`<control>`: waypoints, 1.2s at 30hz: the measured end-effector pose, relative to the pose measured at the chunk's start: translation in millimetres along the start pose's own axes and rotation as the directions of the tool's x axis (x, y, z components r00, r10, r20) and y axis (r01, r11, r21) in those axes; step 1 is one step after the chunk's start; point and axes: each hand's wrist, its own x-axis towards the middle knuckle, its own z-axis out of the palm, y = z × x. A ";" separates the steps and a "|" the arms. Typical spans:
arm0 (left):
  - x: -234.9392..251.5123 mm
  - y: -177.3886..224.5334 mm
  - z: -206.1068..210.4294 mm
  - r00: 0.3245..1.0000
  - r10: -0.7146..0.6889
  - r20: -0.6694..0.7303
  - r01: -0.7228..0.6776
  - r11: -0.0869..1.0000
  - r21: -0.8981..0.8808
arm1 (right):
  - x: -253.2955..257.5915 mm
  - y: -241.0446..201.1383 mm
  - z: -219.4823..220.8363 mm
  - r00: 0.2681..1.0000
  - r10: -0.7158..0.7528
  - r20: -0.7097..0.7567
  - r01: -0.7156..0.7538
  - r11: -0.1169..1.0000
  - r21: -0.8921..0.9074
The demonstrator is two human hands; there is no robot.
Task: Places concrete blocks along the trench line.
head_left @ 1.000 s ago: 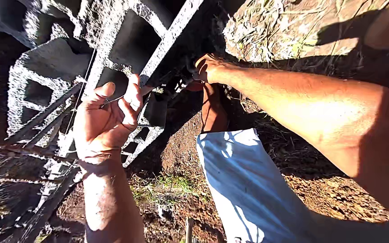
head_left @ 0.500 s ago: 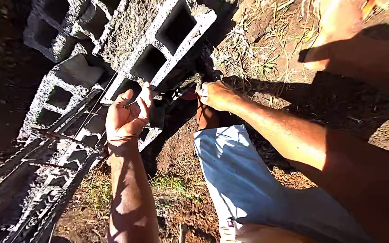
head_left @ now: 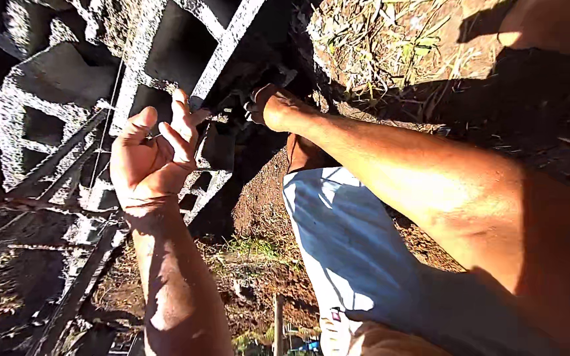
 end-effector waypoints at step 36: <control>22.2 -40.8 -17.3 0.958 0.195 -0.209 -0.191 0.981 0.037 | -93.4 -33.3 -82.6 0.882 0.456 0.114 -0.402 0.858 -0.321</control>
